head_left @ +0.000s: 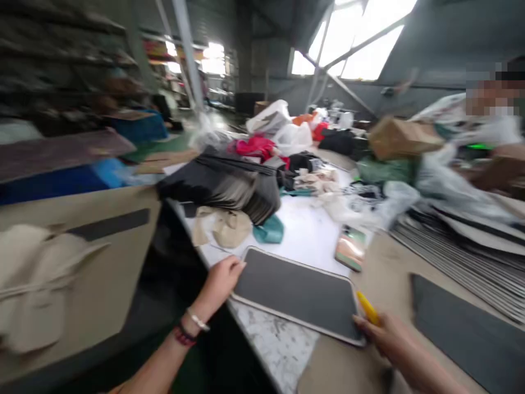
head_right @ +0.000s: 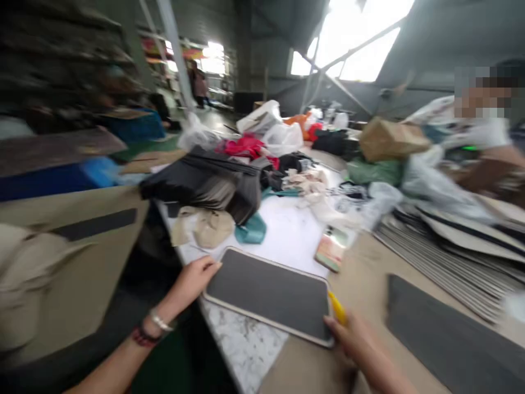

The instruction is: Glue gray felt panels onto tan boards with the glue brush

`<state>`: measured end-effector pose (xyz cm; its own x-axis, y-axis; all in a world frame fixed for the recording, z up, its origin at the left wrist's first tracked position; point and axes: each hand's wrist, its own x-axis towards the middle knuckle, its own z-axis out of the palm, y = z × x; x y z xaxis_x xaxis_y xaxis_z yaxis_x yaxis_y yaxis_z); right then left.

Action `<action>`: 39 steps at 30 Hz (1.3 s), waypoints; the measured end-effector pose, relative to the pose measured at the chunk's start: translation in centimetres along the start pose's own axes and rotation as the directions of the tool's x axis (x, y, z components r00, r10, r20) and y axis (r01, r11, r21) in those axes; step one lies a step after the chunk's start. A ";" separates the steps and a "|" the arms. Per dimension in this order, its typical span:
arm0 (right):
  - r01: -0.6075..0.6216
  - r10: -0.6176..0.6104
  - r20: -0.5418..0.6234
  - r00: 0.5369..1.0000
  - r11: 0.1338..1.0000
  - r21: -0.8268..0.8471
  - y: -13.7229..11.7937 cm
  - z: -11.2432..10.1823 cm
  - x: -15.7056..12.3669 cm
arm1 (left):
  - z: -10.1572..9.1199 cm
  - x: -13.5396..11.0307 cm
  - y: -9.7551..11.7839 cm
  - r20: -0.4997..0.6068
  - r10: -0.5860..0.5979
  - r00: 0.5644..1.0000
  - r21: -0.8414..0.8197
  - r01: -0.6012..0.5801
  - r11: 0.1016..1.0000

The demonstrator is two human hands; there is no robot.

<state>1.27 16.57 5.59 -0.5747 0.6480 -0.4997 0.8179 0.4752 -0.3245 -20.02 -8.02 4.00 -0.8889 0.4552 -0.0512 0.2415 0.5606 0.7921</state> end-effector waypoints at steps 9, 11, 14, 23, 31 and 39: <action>-0.061 0.060 0.020 0.998 0.994 0.093 0.7 -0.8 0.2 | -0.2 1.3 -1.1 0.024 -0.023 0.999 0.072 0.021 0.997; -0.042 0.040 0.022 0.999 0.994 0.104 0.8 -0.6 0.2 | -0.3 1.1 -0.9 0.002 -0.023 1.000 0.074 0.023 0.997; -0.025 0.024 0.012 1.000 0.994 0.111 1.0 -0.4 0.4 | -0.4 1.1 -0.7 -0.012 -0.021 1.000 0.072 0.021 0.997; -0.050 0.049 0.026 0.998 0.999 0.006 1.6 0.1 1.6 | 0.1 0.9 -0.9 -0.029 0.012 1.000 0.068 -0.010 0.998; -0.022 0.023 0.038 0.999 1.000 -0.018 0.9 -0.4 1.0 | 0.2 1.1 -1.4 -0.007 0.016 1.000 0.057 -0.016 0.998; -0.027 0.027 0.010 1.000 0.999 0.024 1.5 0.2 1.4 | 0.0 1.2 -1.1 0.011 0.025 1.000 0.075 -0.026 0.997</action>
<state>1.67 18.06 4.23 -0.5523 0.6543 -0.5166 0.8336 0.4429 -0.3302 -21.39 -8.10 3.05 -0.8782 0.4768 -0.0383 0.2928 0.5992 0.7451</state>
